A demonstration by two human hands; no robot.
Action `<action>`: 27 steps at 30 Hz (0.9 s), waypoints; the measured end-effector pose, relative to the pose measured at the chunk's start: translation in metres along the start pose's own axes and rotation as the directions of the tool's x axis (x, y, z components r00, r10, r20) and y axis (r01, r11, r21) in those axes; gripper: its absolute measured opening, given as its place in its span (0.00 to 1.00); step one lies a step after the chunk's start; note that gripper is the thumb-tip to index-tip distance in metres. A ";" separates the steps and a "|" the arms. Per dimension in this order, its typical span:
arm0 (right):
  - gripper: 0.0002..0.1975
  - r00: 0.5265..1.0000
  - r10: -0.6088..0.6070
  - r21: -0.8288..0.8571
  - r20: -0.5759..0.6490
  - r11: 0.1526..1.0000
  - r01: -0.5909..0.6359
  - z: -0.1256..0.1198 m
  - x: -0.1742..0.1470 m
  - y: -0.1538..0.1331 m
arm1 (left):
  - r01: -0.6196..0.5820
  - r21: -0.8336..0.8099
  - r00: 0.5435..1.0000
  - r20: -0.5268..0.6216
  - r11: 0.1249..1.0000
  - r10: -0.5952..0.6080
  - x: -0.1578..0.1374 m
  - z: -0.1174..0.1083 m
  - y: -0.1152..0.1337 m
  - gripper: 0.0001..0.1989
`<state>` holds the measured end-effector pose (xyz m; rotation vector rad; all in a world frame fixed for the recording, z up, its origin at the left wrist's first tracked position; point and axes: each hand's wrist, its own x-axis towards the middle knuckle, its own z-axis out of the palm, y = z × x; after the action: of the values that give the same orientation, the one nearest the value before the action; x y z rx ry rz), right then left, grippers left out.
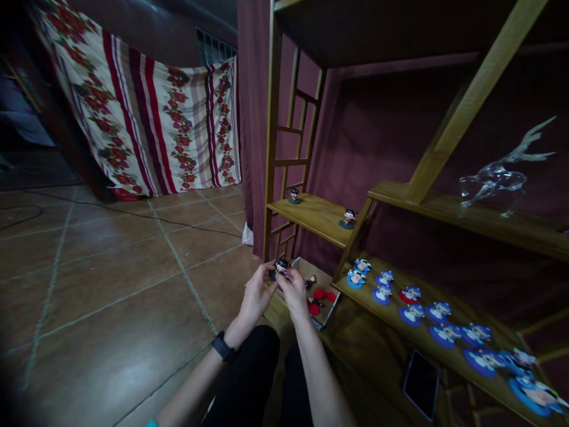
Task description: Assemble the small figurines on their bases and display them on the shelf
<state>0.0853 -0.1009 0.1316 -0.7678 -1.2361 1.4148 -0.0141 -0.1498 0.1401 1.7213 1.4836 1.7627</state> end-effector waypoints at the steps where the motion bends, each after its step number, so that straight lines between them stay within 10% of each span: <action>1: 0.15 1.000 0.000 -0.006 0.002 1.000 0.000 0.000 0.000 0.000 | 0.006 -0.015 1.000 0.001 1.000 -0.006 0.000 0.001 -0.002 0.16; 17: 0.17 1.000 0.005 -0.055 0.021 0.998 -0.004 -0.002 0.007 -0.014 | 0.174 -0.171 0.982 0.104 0.970 -0.158 0.015 0.002 -0.021 0.15; 27: 0.22 0.998 -0.042 -0.084 0.052 0.995 0.046 -0.007 -0.007 -0.017 | -0.102 0.016 0.992 0.076 0.995 0.101 0.008 -0.014 0.000 0.11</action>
<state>0.0982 -0.1078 0.1447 -0.7628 -1.3516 1.3601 -0.0284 -0.1502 0.1480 1.8821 1.4110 1.7168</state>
